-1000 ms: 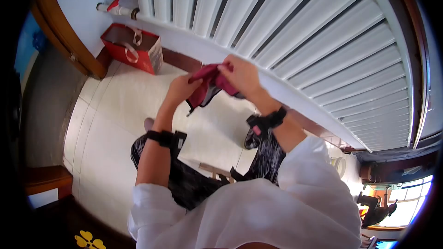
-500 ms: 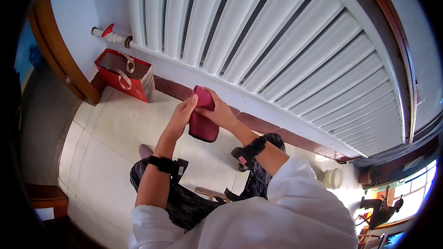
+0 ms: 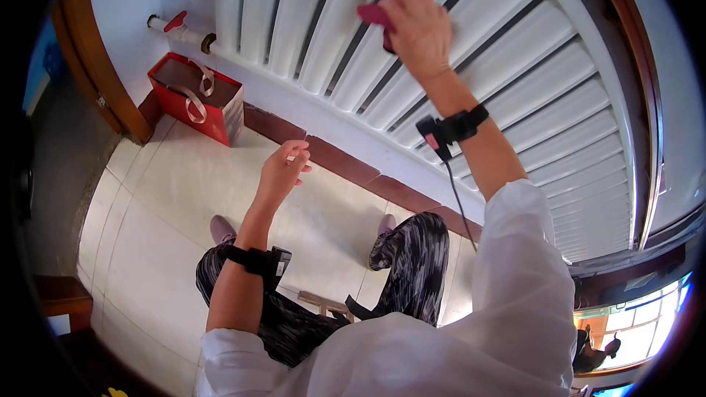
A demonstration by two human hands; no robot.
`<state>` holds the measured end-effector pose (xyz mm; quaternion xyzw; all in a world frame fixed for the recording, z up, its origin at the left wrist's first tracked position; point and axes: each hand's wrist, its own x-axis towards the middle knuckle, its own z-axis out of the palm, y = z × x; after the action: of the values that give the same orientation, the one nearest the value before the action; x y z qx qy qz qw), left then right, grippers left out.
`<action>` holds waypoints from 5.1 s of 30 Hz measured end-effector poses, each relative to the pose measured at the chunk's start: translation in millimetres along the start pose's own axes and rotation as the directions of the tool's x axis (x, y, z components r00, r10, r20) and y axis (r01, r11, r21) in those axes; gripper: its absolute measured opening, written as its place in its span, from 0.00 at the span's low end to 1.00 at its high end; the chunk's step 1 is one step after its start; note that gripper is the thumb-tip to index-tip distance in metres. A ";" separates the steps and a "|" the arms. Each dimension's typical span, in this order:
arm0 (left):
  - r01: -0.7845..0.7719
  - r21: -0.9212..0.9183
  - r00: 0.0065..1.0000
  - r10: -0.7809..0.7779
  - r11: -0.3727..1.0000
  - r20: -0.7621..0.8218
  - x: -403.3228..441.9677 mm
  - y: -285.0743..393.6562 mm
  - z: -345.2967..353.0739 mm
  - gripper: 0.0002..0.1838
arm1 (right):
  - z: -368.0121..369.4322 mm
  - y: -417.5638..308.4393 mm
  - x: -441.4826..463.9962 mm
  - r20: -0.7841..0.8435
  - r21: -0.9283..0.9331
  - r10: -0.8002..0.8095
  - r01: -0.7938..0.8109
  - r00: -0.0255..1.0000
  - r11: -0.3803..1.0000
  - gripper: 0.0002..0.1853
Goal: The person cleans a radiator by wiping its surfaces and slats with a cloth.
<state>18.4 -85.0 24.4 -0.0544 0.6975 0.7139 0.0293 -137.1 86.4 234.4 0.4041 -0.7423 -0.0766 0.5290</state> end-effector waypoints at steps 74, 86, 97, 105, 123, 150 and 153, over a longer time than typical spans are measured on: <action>-0.385 0.868 0.621 0.784 0.312 -0.006 110.9 56.2 128.3 0.09 | -40.7 -174.7 -233.6 0.859 0.499 -0.177 -0.707 0.480 0.501 0.13; -0.317 0.867 0.616 0.778 0.385 -0.120 119.1 44.9 128.2 0.10 | -38.9 -185.5 -245.8 0.834 0.536 -0.181 -0.690 0.521 0.486 0.07; -0.260 0.858 0.684 0.711 0.443 -0.160 117.8 71.8 130.5 0.11 | -38.0 -208.8 -252.5 0.763 0.616 -0.082 -0.681 0.642 0.396 0.06; -0.245 0.871 0.656 0.735 0.426 -0.175 118.3 87.0 122.5 0.20 | -28.5 -202.4 -262.5 0.789 0.580 -0.087 -0.693 0.608 0.428 0.05; 0.059 0.982 0.890 0.436 0.181 -0.134 127.1 14.6 124.8 0.13 | -29.6 -216.0 -253.5 0.767 0.641 -0.297 -0.651 0.569 0.407 0.06; -0.305 0.789 0.611 0.745 0.533 -0.267 130.5 38.4 90.4 0.10 | -33.6 -214.5 -252.9 0.784 0.617 -0.281 -0.639 0.554 0.460 0.08; -0.208 0.845 0.762 0.623 0.494 -0.177 128.8 18.6 82.2 0.12 | -28.2 -222.9 -257.8 0.787 0.617 -0.336 -0.636 0.518 0.464 0.06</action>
<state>-114.6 -7.7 29.2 -0.0278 0.9119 0.2829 -0.2961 31.8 123.3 -60.7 0.4393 -0.8611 0.1838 -0.1779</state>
